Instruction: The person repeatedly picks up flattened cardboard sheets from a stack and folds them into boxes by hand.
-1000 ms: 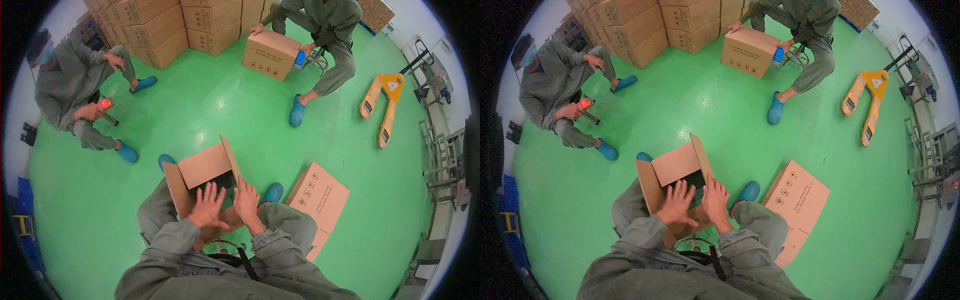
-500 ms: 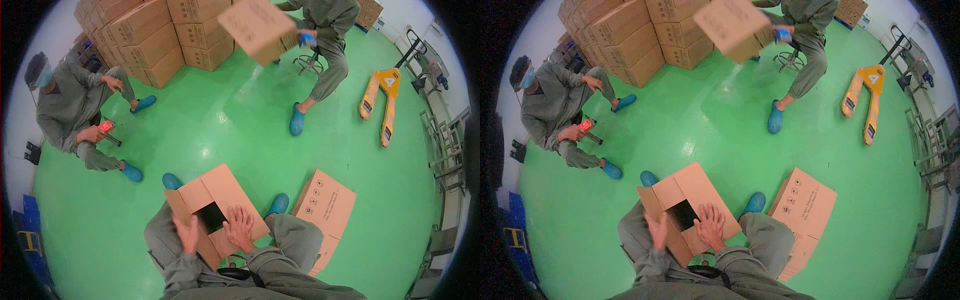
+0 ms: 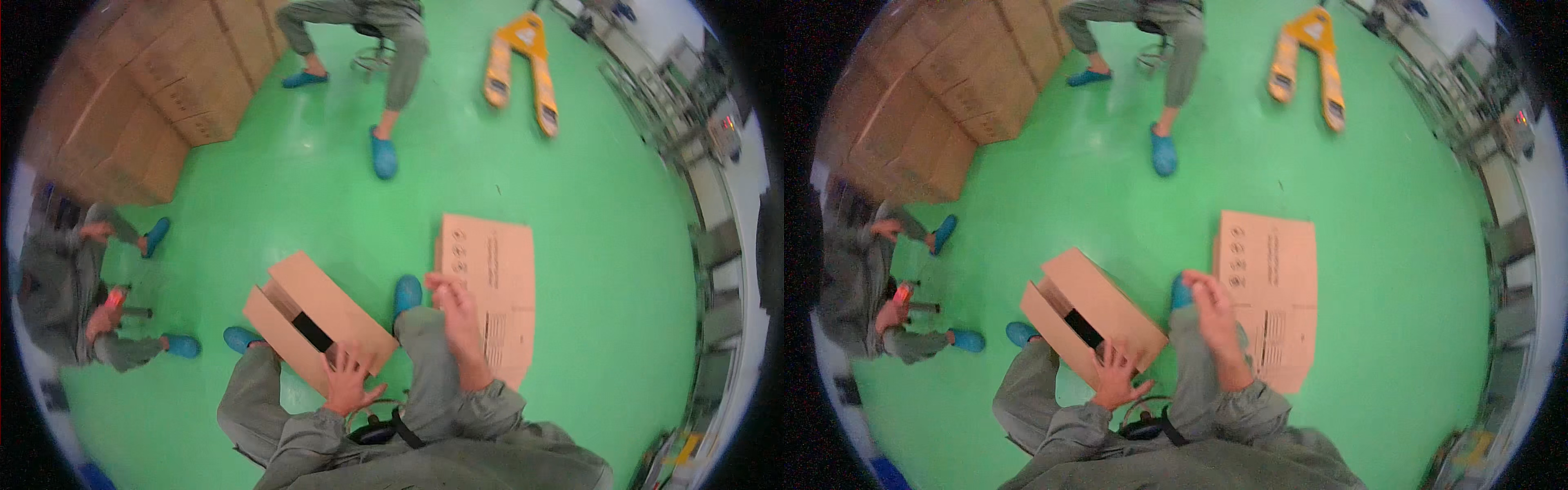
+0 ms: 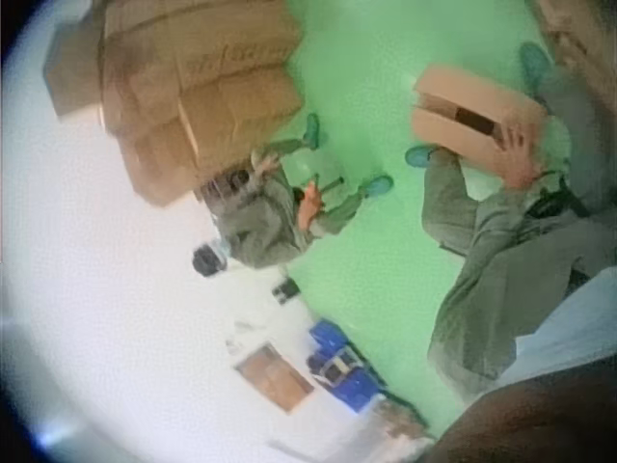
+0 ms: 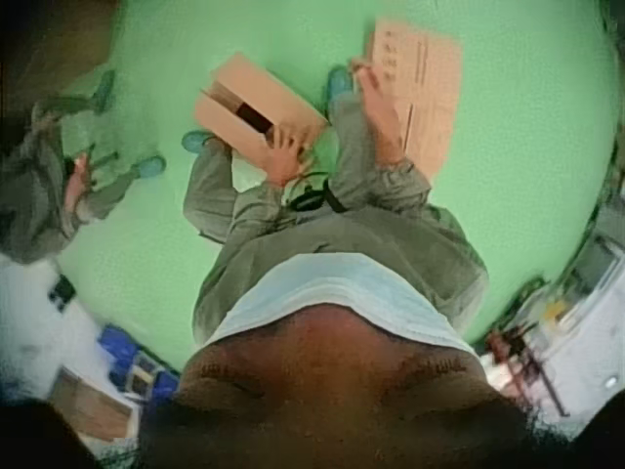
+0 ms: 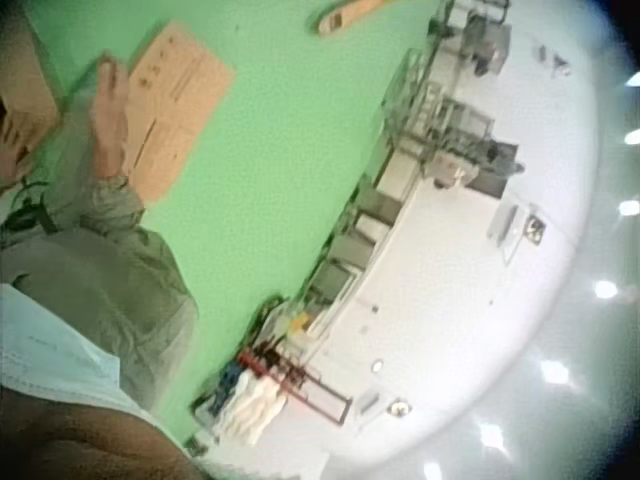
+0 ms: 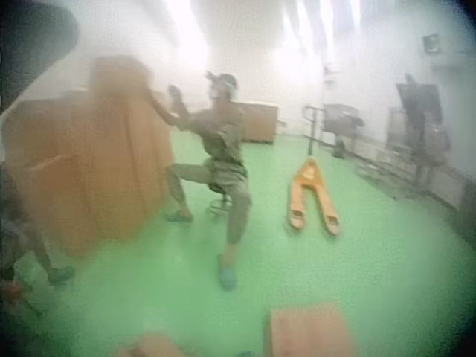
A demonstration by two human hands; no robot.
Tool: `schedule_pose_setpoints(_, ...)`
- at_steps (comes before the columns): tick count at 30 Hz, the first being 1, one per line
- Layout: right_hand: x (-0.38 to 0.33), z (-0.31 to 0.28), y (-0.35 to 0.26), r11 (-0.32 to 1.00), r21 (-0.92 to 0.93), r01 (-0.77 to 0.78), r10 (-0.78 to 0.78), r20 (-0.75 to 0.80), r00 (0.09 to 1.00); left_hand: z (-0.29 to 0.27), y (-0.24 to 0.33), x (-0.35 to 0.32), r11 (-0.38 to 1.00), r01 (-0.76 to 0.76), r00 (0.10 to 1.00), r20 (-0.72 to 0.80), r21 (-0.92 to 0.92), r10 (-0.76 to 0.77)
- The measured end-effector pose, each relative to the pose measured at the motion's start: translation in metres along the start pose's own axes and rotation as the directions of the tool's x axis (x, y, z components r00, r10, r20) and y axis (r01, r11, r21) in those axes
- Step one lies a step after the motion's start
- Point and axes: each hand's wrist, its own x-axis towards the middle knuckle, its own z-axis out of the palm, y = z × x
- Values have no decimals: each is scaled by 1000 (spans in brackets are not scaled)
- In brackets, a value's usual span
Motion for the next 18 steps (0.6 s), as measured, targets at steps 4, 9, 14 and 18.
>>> schedule_pose_setpoints(4,5,-104,74,987,-9,-161,152,-272,950,24,-5,16,962,-134,991,32,240,130)
schedule_pose_setpoints(9,-86,-195,255,610,181,-771,749,-448,488,-27,-128,80,906,169,985,-97,389,-142)
schedule_pose_setpoints(14,-189,-196,351,394,420,-817,849,-508,148,-124,-191,89,695,396,913,-176,600,-369)
schedule_pose_setpoints(18,-172,-169,361,454,696,-557,886,-420,198,-152,-179,65,780,430,895,-103,454,-434)
